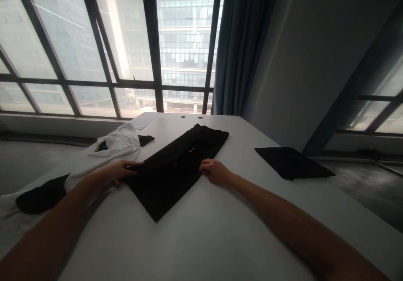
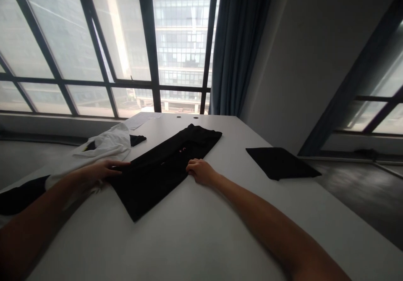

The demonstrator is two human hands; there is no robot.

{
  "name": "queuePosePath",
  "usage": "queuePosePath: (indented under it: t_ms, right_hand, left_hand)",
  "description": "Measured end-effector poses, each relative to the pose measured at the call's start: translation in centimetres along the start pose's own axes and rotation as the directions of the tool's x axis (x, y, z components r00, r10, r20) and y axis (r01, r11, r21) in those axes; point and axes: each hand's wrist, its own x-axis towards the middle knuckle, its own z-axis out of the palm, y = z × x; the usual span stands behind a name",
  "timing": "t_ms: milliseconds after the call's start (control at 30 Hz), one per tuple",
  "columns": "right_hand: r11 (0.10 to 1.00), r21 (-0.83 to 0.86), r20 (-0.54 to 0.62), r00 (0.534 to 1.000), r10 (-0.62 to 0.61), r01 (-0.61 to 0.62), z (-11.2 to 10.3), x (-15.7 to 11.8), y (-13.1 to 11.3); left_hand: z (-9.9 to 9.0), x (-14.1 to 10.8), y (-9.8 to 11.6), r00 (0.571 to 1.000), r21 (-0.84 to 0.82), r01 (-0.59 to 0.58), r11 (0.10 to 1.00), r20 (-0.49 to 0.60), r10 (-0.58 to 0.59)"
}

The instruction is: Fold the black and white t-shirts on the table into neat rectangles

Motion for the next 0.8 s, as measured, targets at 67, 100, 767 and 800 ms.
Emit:
queuePosePath:
  t_ms: [67, 100, 767, 800]
  right_hand:
    - [1.0, -0.012, 0.014, 1.0, 0.01, -0.01, -0.6, -1.0, 0.1]
    - [1.0, -0.012, 0.02, 1.0, 0.022, -0.021, -1.1, -1.6, 0.2]
    - [0.528, 0.489, 0.191, 0.676, 0.712, -0.694, -7.7, -13.0, 1.1]
    - [0.518, 0.52, 0.213, 0.691, 0.691, -0.679, -7.6, -12.7, 0.4]
  left_hand:
    - [0.6, -0.9, 0.8, 0.992, 0.0, -0.021, 1.0, 0.121, 0.021]
    - [1.2, -1.3, 1.3, 0.981, 0.002, -0.034, 0.999, 0.191, 0.033]
    - [11.9, -1.6, 9.9, 0.493, -0.137, -0.505, 0.852, 0.764, 0.415]
    - [11.8, -1.6, 9.4, 0.504, -0.136, -0.502, 0.854, 0.756, 0.417]
